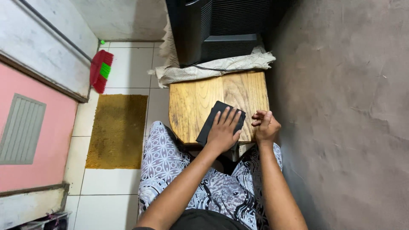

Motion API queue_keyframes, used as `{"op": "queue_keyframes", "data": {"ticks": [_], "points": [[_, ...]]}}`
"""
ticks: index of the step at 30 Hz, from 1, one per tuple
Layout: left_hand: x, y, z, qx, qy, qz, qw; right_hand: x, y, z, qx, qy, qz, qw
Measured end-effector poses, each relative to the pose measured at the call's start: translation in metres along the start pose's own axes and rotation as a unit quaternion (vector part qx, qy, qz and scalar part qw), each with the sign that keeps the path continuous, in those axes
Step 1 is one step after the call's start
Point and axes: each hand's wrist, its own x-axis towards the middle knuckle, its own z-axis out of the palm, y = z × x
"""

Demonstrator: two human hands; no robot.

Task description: Sanding a small piece of wood with sandpaper

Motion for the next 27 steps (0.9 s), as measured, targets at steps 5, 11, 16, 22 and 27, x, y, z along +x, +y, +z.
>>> {"op": "queue_keyframes", "data": {"ticks": [5, 11, 16, 22, 27], "points": [[-0.031, -0.013, -0.018, 0.001, 0.013, -0.016, 1.000, -0.005, 0.005, 0.000, -0.063, -0.011, -0.022, 0.998], [-0.057, -0.048, -0.035, 0.019, 0.031, -0.055, 0.998, -0.002, 0.027, -0.010, -0.206, -0.016, -0.080, 0.975], [-0.064, -0.077, -0.057, 0.039, 0.032, -0.087, 0.995, -0.005, 0.023, -0.012, -0.246, -0.041, -0.086, 0.965], [-0.047, -0.091, -0.060, 0.027, 0.029, -0.122, 0.992, -0.006, 0.009, -0.007, -0.270, -0.029, -0.098, 0.957], [-0.017, -0.097, -0.052, 0.013, 0.047, -0.127, 0.991, -0.004, 0.007, -0.006, -0.273, -0.021, -0.120, 0.954]]}}
